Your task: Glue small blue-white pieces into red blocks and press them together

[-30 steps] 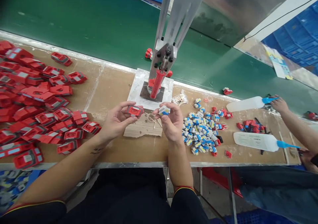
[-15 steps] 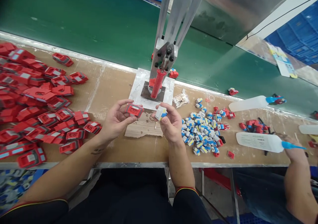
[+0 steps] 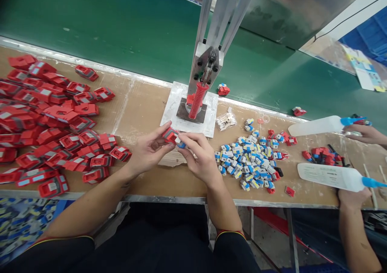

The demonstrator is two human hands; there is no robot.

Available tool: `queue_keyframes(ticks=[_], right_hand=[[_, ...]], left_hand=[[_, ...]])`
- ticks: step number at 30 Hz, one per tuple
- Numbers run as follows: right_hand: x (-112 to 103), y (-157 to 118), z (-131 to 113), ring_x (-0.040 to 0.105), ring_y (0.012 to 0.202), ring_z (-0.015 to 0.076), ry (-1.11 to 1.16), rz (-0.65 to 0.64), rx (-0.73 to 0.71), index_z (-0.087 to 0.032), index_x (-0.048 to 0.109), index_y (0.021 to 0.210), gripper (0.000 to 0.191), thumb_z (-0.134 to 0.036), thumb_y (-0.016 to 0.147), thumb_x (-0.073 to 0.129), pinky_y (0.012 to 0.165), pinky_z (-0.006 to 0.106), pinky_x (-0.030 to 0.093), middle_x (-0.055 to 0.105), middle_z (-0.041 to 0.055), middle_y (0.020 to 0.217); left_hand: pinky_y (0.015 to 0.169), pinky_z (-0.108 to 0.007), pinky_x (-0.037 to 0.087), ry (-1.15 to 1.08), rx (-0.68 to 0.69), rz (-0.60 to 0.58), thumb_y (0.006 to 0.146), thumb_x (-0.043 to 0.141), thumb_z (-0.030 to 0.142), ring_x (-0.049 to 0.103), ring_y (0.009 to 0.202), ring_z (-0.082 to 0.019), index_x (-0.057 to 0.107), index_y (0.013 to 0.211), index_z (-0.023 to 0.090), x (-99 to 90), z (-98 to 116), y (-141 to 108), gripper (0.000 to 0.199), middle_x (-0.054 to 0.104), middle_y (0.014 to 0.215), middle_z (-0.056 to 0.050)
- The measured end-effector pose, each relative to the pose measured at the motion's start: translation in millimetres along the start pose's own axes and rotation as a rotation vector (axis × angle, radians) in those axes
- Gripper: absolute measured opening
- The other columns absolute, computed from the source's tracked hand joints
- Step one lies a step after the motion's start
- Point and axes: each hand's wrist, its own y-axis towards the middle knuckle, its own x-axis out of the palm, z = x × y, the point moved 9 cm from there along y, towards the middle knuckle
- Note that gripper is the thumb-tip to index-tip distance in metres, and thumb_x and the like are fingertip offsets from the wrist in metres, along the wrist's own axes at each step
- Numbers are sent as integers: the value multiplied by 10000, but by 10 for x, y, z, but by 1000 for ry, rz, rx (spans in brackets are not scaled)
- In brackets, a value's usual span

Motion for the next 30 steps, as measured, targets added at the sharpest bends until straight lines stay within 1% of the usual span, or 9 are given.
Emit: queue_keyframes(ticks=[5,9,11,13,16,19,22,25,30], right_hand=[[40,25,-67,743,909,214,-78,-14,-55,-365,480,1539,671,-132,955,715,745,373,656,807,75,1191],[48,19,-128,764,964,230,-137,39,-118,-323,616,1397,521,-102,939,728,785,392,667,831,71,1137],[87,-2,-199,768,963,237,-180,60,-194,-299,677,1298,408,-96,947,714,801,411,670,838,73,1112],[137,-31,-259,767,961,240,-214,75,-259,-271,696,1259,351,-92,957,700,803,415,673,842,83,1099],[149,-80,-299,766,978,230,-188,121,-305,-277,628,1389,468,-104,962,708,815,398,679,831,83,1138],[46,-105,-211,749,1145,259,-33,192,-230,-337,466,1561,690,-330,947,781,903,441,685,746,110,1341],[102,-83,-43,668,1352,323,149,52,-68,-324,461,1580,783,-610,905,737,1060,518,641,630,156,1507],[172,-81,-3,683,1349,312,290,-65,-14,-331,523,1543,716,-612,914,721,1110,505,618,672,139,1459],[131,-82,4,755,1190,287,362,8,20,-338,606,1477,673,-580,877,787,1018,445,653,762,107,1286]], left_hand=[[920,-299,685,213,83,-13,931,750,271,832,948,-206,648,1489,202,12,124,-8,572,829,1184,-76],[915,-302,685,305,199,-6,882,800,264,826,964,-226,622,1510,185,5,235,-53,658,823,1198,-116],[944,-317,679,282,218,12,843,862,327,819,1028,-252,617,1504,173,-11,230,-82,721,801,1253,-149],[954,-309,672,230,218,61,843,884,351,815,1045,-245,641,1462,171,-48,204,-101,689,790,1275,-160],[938,-267,663,58,257,99,869,881,311,819,1016,-206,670,1402,204,-62,233,-117,583,806,1232,-133],[922,-262,661,-191,259,18,866,886,341,816,1060,-216,633,1431,266,5,321,-110,624,806,1246,-121],[904,-276,667,-321,225,-104,871,878,358,807,1111,-247,645,1421,272,92,409,-115,604,796,1267,-134],[940,-278,658,-319,234,-144,834,910,349,789,1155,-258,714,1340,259,110,453,-131,550,798,1248,-125],[1031,-299,628,-317,241,-99,839,905,368,784,1147,-240,724,1346,272,107,437,-148,547,805,1210,-101]])
